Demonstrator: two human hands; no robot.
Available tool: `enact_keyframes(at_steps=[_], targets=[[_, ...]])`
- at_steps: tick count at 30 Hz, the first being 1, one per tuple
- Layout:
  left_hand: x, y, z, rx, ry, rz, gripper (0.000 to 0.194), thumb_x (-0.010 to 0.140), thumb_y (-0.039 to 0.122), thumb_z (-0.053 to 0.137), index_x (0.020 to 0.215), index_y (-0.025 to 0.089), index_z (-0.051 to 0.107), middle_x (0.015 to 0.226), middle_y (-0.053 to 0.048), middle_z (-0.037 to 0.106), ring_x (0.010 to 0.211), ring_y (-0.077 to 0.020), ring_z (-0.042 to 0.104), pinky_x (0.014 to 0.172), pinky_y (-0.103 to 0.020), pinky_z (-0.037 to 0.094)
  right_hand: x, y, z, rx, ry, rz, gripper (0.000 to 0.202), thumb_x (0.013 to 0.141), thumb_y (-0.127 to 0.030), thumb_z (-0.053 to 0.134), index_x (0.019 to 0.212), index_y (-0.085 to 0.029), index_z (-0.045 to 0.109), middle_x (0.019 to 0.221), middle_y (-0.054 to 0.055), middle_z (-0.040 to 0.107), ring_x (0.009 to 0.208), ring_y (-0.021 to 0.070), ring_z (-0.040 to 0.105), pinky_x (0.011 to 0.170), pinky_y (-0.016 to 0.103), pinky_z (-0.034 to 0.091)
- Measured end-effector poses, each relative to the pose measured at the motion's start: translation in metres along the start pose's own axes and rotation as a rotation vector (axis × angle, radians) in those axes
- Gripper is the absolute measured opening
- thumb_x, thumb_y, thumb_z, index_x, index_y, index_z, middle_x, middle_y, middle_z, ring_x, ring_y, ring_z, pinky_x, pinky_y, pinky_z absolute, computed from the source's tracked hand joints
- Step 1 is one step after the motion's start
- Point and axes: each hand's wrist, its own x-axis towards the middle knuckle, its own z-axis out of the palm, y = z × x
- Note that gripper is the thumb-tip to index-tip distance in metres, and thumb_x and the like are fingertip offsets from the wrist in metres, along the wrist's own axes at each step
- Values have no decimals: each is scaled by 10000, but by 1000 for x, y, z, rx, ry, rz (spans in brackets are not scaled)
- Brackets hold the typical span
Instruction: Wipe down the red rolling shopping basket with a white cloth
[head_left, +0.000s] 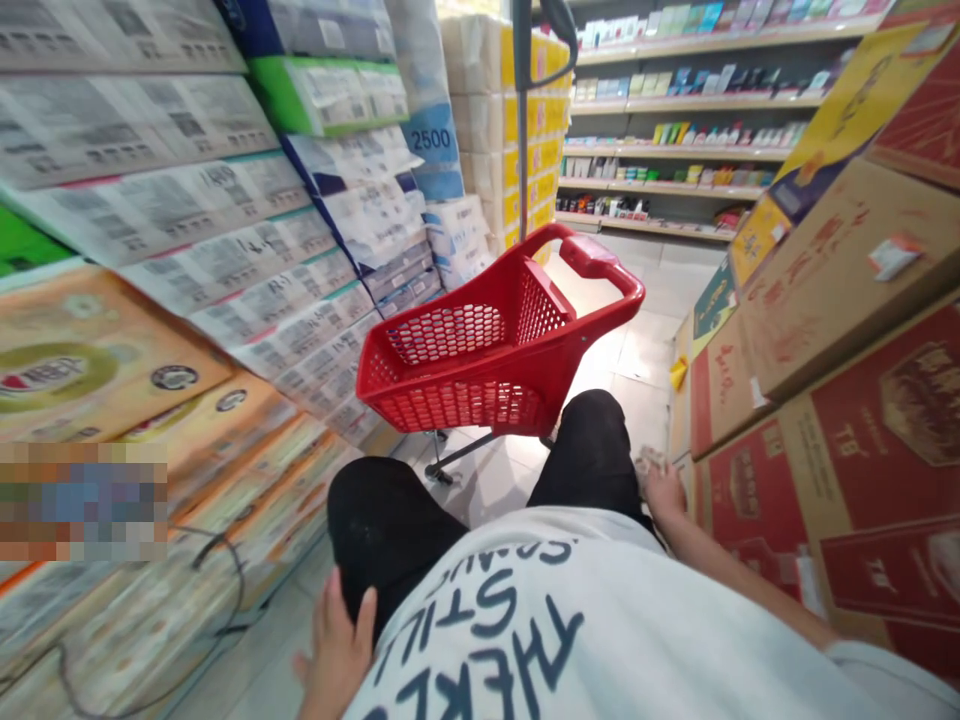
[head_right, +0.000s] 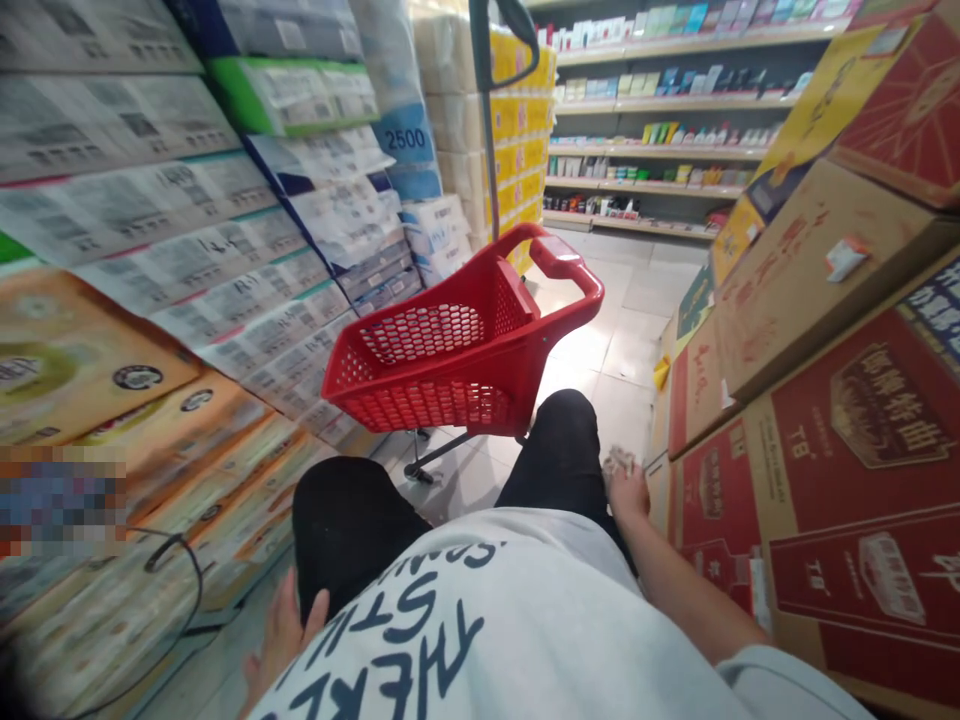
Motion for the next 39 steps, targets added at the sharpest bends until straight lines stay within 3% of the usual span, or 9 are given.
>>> enact_keyframes(at_steps=[2, 5, 8, 13, 19, 26, 30, 35, 39], targets=[[20, 26, -27, -124, 183, 180, 647, 907, 541, 141, 1501, 390, -64, 1585, -41, 173, 1443, -261, 205, 1084, -635, 250, 18, -50, 1, 57, 51, -89, 456, 859, -364, 381, 1235, -152, 528, 1092, 134, 635, 995, 244, 612, 820, 392, 506], [62, 92, -73, -178, 350, 469, 633, 946, 477, 227, 1507, 184, 206, 1557, -153, 234, 1451, -320, 148, 1125, -602, 203, 34, -145, 5, 230, 32, -648, 456, 848, -307, 485, 1285, -178, 516, 1202, 116, 605, 1087, 232, 562, 953, 410, 465], [104, 172, -106, -158, 459, 703, 558, 966, 403, 282, 1472, 169, 314, 1559, -120, 245, 1458, -313, 104, 1159, -561, 144, 29, -220, 22, 192, -34, -1115, 380, 878, -189, 475, 1241, -221, 584, 1262, 88, 582, 1194, 219, 496, 1055, 415, 397], [149, 259, -125, -181, 320, 656, 451, 983, 327, 284, 1384, 232, 468, 1429, -84, 480, 1396, -310, 286, 1125, -581, 227, 15, -250, 66, -167, -271, -1276, 382, 780, -141, 639, 1145, -255, 651, 1106, 67, 660, 1044, 224, 567, 889, 356, 502], [159, 267, -120, -141, 296, 650, 360, 982, 321, 325, 1027, 261, 678, 1110, -46, 684, 1170, -260, 515, 1102, -585, 230, 29, -281, 53, -15, 60, -1372, 405, 902, -156, 480, 1292, -210, 575, 1276, 113, 564, 1170, 238, 492, 1027, 384, 372], [160, 259, -106, -231, 323, 613, 313, 970, 311, 368, 1041, 297, 672, 1152, -12, 681, 1247, -240, 456, 1134, -541, 173, 26, -304, 41, -156, -81, -1585, 391, 912, -161, 462, 1282, -232, 567, 1205, 94, 583, 1078, 223, 500, 924, 355, 401], [160, 255, -106, -258, 318, 588, 313, 970, 325, 371, 1001, 299, 682, 1150, -2, 680, 1229, -220, 474, 1137, -513, 179, 24, -310, 37, -125, 36, -1443, 399, 911, -203, 479, 1302, -204, 555, 1225, 112, 567, 1084, 250, 484, 964, 380, 372], [156, 251, -107, -259, 329, 571, 304, 964, 321, 377, 995, 303, 678, 1112, -10, 688, 1190, -210, 493, 1131, -504, 183, 13, -304, 41, -180, -43, -1514, 372, 907, -177, 463, 1252, -237, 590, 1164, 85, 596, 1058, 239, 494, 909, 365, 397], [152, 251, -105, -277, 347, 547, 290, 962, 336, 385, 968, 314, 674, 1094, 4, 690, 1169, -199, 496, 1130, -477, 185, 15, -305, 38, -47, 89, -1323, 425, 876, -153, 465, 1282, -223, 567, 1241, 101, 555, 1047, 244, 491, 927, 392, 393]])
